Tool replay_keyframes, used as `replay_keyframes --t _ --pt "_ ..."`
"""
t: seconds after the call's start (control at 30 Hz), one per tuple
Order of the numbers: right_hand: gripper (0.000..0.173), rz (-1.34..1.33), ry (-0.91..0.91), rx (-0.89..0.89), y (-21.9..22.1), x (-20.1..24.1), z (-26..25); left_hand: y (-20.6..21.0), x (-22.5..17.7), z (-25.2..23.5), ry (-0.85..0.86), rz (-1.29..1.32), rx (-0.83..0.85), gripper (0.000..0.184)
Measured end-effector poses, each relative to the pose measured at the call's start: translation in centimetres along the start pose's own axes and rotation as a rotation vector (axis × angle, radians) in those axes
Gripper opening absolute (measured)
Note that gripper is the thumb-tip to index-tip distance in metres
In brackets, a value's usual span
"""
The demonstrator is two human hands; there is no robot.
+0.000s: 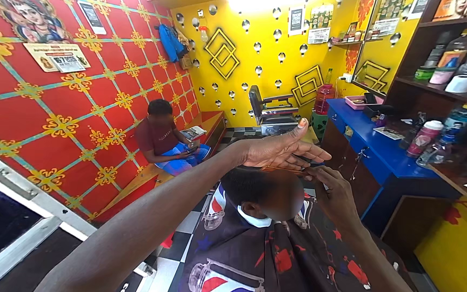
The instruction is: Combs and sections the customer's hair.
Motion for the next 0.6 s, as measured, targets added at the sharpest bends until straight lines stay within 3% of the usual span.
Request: replay_keyframes --t 0.1,0.2,0.3,0.37,0.5,0.6 --pt "0.029 -0.030 0.024 0.107 0.2 -0.6 0.4 -2.2 3.0 -1.5 0.125 0.054 0.144 0.091" --pt "0.030 -0.049 -0.052 0.289 0.4 -0.4 1.2 -0.2 0.1 0.1 -0.001 0.010 -0.011 0.093" --pt "0.030 -0.123 -0.200 0.454 0.1 0.6 1.6 0.0 -0.5 0.4 -0.003 -0.010 -0.028 0.093" --pt "0.032 -0.205 -0.177 0.395 0.1 0.8 1.8 0.0 -0.4 0.3 0.000 -0.011 -0.027 0.093" --pt "0.028 -0.232 0.034 0.039 -0.3 -0.3 1.1 0.2 -0.4 0.2 0.007 -0.031 -0.023 0.093" --pt "0.026 -0.141 0.065 0.005 -0.4 -0.9 0.7 0.1 -0.5 0.2 0.023 -0.061 -0.013 0.092"
Point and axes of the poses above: each hand's wrist, its own z-axis away from the middle knuckle, its own y-axis out of the palm, x = y × z, the point moved 2 cm from there along -z, towards the middle knuckle, and after that the axes turned 4 degrees about -x, right-handed, at the moved point
